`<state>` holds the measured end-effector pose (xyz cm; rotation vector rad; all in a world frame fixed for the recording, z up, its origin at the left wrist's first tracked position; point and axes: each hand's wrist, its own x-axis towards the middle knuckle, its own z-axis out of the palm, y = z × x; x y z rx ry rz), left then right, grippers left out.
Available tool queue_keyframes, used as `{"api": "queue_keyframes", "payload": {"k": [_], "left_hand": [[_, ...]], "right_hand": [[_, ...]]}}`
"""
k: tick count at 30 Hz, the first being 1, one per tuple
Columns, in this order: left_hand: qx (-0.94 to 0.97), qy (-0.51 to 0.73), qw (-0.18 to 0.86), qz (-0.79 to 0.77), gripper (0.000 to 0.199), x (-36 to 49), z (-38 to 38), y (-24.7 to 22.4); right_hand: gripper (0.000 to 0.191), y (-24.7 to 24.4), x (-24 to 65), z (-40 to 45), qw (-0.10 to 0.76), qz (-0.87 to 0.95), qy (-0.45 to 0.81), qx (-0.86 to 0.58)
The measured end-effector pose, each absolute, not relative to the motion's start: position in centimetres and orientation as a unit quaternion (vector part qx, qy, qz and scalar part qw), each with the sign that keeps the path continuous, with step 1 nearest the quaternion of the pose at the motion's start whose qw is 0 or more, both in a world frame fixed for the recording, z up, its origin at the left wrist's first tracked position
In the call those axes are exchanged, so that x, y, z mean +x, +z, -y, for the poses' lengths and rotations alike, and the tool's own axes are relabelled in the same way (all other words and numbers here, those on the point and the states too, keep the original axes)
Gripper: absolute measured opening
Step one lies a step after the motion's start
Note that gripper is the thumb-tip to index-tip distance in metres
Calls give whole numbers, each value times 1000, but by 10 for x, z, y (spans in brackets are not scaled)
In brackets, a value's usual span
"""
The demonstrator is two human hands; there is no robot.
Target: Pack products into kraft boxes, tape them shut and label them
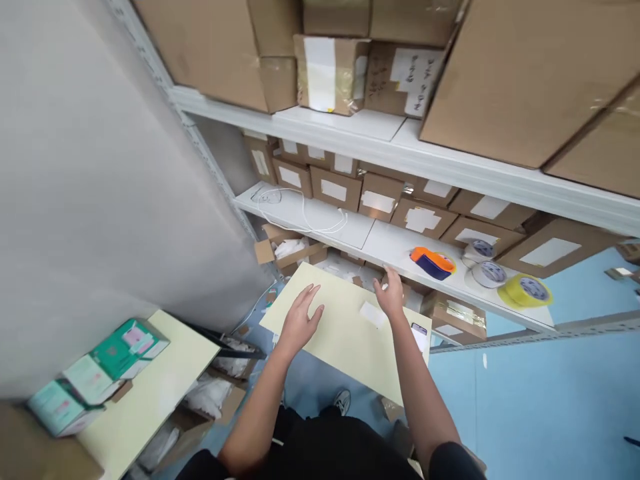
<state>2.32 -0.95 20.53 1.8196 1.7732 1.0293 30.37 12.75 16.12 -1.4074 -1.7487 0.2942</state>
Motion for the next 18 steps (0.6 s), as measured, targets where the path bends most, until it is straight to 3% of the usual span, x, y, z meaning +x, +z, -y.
{"api": "queue_keyframes", "payload": {"k": [7, 18], "left_hand": [[623, 368, 217, -656, 51, -47, 39, 170], [459, 363, 153, -796, 52, -262, 133, 137]], "right_hand": [[52, 141, 191, -65, 343, 716, 358, -491], [61, 113, -46, -22, 211, 768, 475, -375]]}}
